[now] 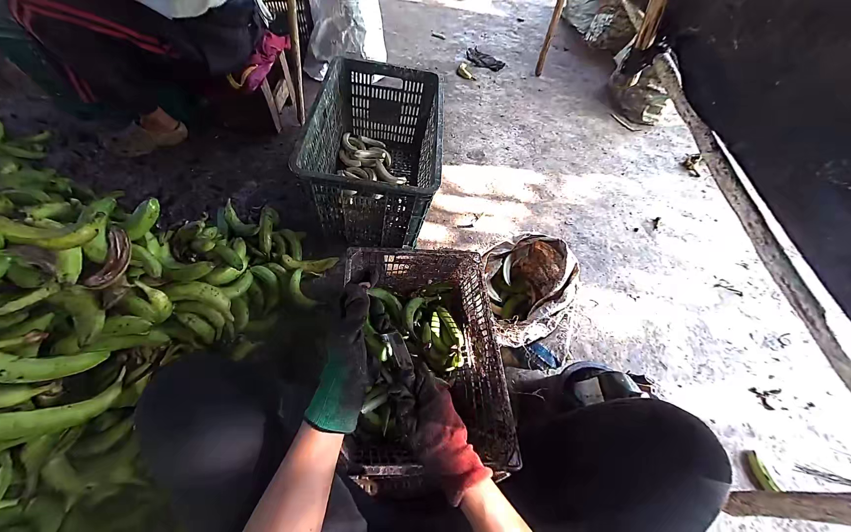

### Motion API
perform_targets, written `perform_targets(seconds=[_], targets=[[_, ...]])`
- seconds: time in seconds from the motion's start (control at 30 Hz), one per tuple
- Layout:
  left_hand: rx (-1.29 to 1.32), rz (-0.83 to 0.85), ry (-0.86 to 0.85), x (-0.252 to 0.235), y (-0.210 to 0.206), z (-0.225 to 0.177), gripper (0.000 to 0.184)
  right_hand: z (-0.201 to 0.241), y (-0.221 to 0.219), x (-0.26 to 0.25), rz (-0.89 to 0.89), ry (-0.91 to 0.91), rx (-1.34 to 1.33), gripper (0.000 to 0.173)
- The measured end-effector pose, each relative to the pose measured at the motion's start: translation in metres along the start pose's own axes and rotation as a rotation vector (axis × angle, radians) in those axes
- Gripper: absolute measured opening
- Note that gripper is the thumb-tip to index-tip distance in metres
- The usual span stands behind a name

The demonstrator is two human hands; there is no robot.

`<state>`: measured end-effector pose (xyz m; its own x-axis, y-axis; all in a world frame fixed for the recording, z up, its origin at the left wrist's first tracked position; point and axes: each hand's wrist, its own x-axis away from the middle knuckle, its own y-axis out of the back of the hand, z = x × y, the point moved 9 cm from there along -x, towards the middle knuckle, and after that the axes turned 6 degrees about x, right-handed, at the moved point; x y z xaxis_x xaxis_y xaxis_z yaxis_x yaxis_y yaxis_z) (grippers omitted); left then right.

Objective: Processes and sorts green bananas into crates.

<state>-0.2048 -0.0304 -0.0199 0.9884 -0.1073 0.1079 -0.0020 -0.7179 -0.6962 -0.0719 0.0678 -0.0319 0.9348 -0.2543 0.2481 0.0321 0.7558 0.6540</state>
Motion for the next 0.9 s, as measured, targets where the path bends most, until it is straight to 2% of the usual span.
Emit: perform_targets(seconds=[0.13,0.2,0.3,0.4,0.43,0.5,0.63,0.73,0.77,0.8,0.9], targets=[[0.030,-0.028,0.065,0.012,0.002,0.018,0.028,0.004,-0.006,-0.010,0.034,-0.043,0.101,0.048],[-0.110,-0.083,0.094,0.014,-0.001,0.011,0.030,0.002,0.000,-0.016,0.079,-0.063,0.069,0.049],[-0.417,0.060,0.142,0.007,-0.009,-0.006,0.041,-0.001,0.024,-0.019,0.157,-0.004,-0.059,0.037],[-0.380,0.161,0.060,-0.007,-0.006,-0.008,0.033,0.000,0.039,-0.019,0.328,0.013,-0.092,0.027],[-0.332,0.116,0.063,-0.006,-0.004,-0.006,0.026,-0.001,0.041,-0.019,0.349,0.019,-0.124,0.027],[-0.255,-0.027,0.082,-0.001,-0.003,-0.002,0.016,-0.001,0.043,-0.020,0.324,0.019,-0.177,0.027],[-0.200,-0.101,0.133,0.022,0.002,0.021,0.025,-0.005,0.020,-0.019,0.149,0.009,-0.176,0.024],[-0.034,-0.078,0.112,0.019,-0.002,0.024,0.054,-0.011,0.007,-0.021,0.057,0.004,-0.177,0.027],[-0.037,-0.060,0.077,0.020,-0.003,0.022,0.058,-0.011,0.003,-0.022,0.062,-0.008,-0.159,0.025],[-0.066,-0.046,0.038,0.022,-0.004,0.020,0.058,-0.012,0.000,-0.023,0.095,-0.037,-0.139,0.025],[-0.117,-0.107,-0.020,0.022,-0.005,0.019,0.038,-0.012,-0.001,-0.029,0.122,-0.042,-0.180,0.021]])
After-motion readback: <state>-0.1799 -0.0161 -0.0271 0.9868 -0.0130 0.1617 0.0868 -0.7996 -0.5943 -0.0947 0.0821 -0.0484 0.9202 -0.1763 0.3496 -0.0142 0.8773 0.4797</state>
